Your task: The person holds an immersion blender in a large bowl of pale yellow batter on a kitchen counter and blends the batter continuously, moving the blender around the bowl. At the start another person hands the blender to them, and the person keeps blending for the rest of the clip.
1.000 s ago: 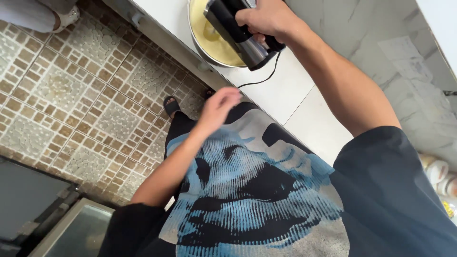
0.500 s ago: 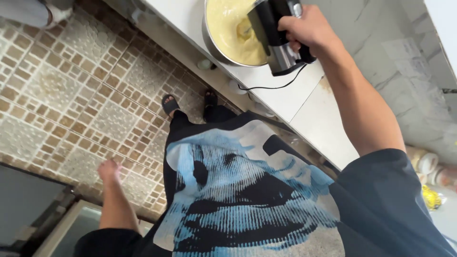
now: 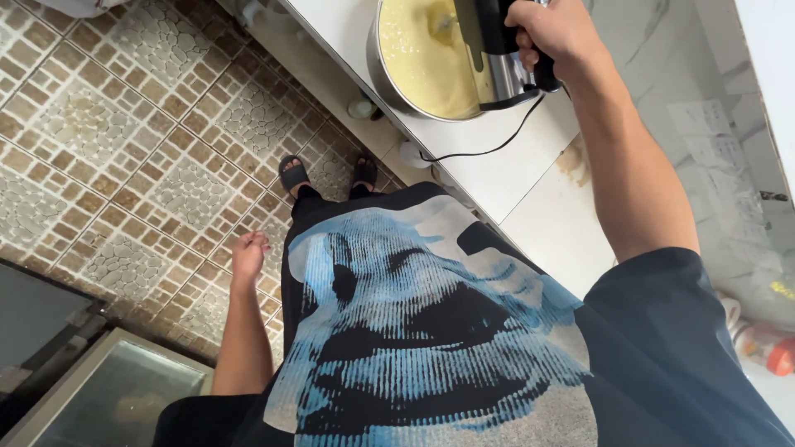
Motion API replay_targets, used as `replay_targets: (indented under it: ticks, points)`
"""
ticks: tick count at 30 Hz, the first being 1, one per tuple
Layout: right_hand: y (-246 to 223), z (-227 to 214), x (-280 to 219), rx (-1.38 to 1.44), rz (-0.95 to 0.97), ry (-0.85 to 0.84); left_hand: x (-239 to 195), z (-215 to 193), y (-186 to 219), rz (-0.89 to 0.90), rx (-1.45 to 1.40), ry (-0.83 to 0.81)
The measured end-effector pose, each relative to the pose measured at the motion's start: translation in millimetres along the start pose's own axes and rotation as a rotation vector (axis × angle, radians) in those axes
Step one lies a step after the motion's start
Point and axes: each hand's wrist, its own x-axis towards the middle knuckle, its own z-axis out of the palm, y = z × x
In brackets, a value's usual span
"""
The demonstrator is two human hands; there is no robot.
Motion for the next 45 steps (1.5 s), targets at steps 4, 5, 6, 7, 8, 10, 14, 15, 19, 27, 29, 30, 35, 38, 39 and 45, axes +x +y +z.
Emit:
replay_targets:
  ticks: [4, 5, 6, 7, 8, 10, 14, 15, 19, 27, 29, 30, 35, 38, 39, 45]
  points:
    - [-1.2, 4.9, 6.2, -0.026, -0.039, -0.036, -17.0, -3.1, 5.0, 0.008, -0.033, -0.005]
    - [-2.1, 7.1, 7.1, -0.041, -0.049, -0.05, -32.1, -5.2, 22.9, -0.057, 0.056, 0.033]
    - [-3.1, 9.3, 8.1, -0.055, -0.059, -0.065, -47.1, -7.4, 40.8, -0.123, 0.145, 0.071]
    - [-4.9, 11.3, 8.2, -0.056, -0.06, -0.066, -47.5, -10.7, 40.6, -0.123, 0.143, 0.072]
    - [-6.7, 13.3, 8.1, -0.063, -0.062, -0.073, -48.0, -14.2, 40.2, -0.172, 0.113, 0.096]
    - [-9.6, 16.8, 7.2, -0.071, -0.066, -0.083, -45.8, -20.9, 34.2, -0.222, 0.079, 0.122]
    - [-20.5, 23.9, -1.9, -0.092, -0.081, -0.102, -44.2, -26.2, 35.0, -0.234, -0.014, 0.182]
    - [-25.0, 26.0, -6.0, -0.107, -0.081, -0.1, -46.4, -25.4, 40.6, -0.245, -0.002, 0.191]
    - [-27.9, 28.6, -11.7, -0.173, -0.062, -0.1, -40.2, -18.2, 40.4, -0.18, -0.029, 0.185]
    - [-24.9, 28.5, -17.8, -0.253, -0.007, -0.155, -29.3, 1.0, 40.8, -0.136, 0.013, 0.123]
    - [-23.1, 27.8, -21.0, -0.288, 0.005, -0.145, -30.5, -0.3, 44.1, -0.151, 0.02, 0.12]
    - [-22.2, 27.3, -22.6, -0.325, 0.015, -0.137, -31.1, -0.9, 45.8, -0.166, 0.024, 0.119]
    - [-9.8, 18.5, -25.1, -0.283, 0.007, -0.143, -29.5, -9.3, 51.3, -0.135, 0.07, 0.091]
    - [-2.4, 12.9, -25.9, -0.26, 0.022, -0.137, -21.4, -14.8, 45.5, -0.151, 0.079, 0.104]
    - [0.3, 10.8, -25.4, -0.256, 0.033, -0.131, -16.0, -16.9, 41.1, -0.177, 0.044, 0.115]
    - [7.8, 1.2, -28.1, -0.253, 0.057, -0.086, -37.4, -11.9, 75.3, -0.162, 0.093, 0.11]
